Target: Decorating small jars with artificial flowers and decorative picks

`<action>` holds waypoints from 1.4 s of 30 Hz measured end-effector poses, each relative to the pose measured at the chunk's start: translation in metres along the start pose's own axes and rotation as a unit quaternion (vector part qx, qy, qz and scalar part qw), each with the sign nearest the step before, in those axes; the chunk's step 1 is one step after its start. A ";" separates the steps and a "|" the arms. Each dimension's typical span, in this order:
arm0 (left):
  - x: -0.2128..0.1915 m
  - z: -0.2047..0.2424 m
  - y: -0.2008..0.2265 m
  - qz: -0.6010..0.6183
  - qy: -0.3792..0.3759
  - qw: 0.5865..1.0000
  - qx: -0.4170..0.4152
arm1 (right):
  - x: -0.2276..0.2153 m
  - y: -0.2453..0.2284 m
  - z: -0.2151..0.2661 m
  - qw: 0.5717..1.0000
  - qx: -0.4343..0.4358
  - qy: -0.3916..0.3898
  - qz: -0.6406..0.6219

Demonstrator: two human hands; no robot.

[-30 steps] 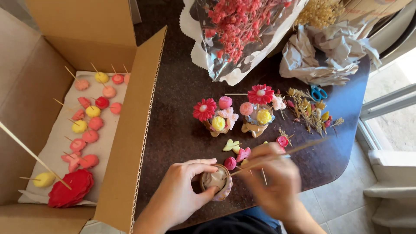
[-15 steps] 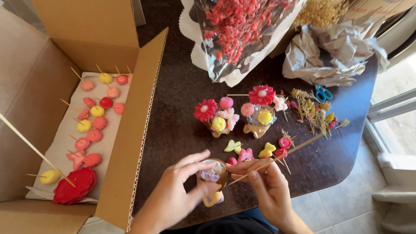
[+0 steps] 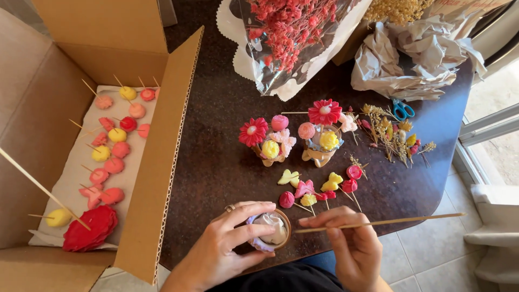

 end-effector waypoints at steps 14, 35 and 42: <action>-0.002 -0.004 -0.007 0.026 -0.036 0.999 0.009 | 0.008 0.027 -0.004 0.994 0.073 0.045 -0.070; 0.003 -0.005 -0.014 0.010 -0.052 0.999 -0.001 | 0.018 0.027 -0.031 0.998 0.052 -0.033 0.028; 0.004 -0.004 -0.015 0.005 -0.049 0.999 0.012 | 0.026 0.014 -0.037 0.993 0.013 -0.066 0.097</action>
Point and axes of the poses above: each hand's wrist, its own z-axis away from the middle knuckle, its own x-axis out of the palm, y = z × x, the point moved 9 cm from there along -z, towards the middle knuckle, and after that the axes turned 3 degrees about y, right-handed, at the moved point
